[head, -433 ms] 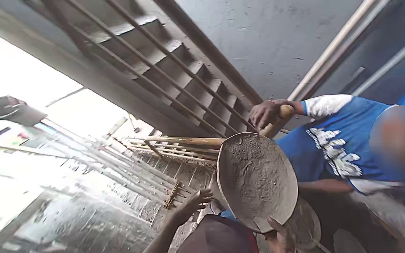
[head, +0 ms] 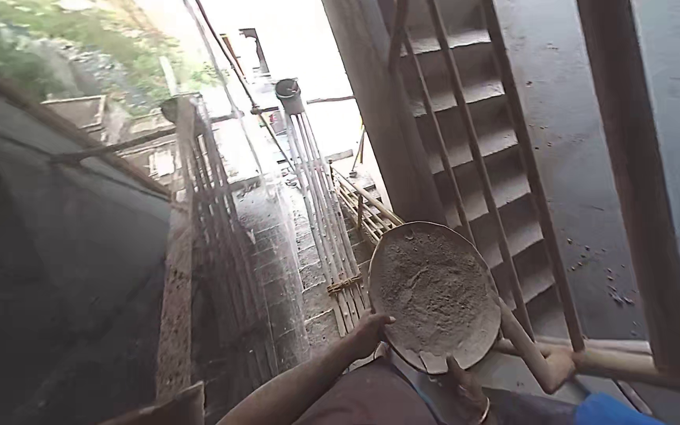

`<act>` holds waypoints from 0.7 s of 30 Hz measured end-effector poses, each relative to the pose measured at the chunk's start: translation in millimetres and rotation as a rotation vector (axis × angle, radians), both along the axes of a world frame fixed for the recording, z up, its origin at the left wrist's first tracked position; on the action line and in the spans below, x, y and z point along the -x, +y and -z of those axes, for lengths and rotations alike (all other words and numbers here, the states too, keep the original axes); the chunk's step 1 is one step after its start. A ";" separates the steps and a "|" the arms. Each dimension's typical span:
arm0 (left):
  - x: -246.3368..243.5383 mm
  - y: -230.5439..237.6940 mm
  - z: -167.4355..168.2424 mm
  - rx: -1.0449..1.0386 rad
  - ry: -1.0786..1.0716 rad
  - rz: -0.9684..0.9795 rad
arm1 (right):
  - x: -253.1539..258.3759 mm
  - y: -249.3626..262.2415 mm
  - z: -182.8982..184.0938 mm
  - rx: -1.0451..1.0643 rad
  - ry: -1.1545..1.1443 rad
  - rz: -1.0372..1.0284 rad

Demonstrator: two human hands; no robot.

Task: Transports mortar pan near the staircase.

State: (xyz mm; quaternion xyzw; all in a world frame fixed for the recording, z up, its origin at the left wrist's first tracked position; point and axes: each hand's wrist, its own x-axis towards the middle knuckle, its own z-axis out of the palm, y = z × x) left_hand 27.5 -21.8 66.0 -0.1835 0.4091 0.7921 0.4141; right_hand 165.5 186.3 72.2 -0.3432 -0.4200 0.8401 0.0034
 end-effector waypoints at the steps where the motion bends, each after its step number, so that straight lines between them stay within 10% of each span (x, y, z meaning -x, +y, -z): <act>1: 2.8 -4.4 0.1 0.015 0.008 -0.051 | 0.6 19.2 22.3 -0.124 -0.057 -0.153; 8: -0.1 -34.3 4.5 0.122 -0.038 -0.332 | 113.7 81.9 -22.9 -1.319 -0.133 -1.279; 13: -4.9 -44.4 8.7 0.139 -0.016 -0.488 | 205.5 -21.6 -81.8 -1.563 0.544 -1.308; 21: -18.3 -48.2 -9.5 0.116 0.135 -0.581 | 312.6 -147.0 -17.1 -1.421 1.078 -1.116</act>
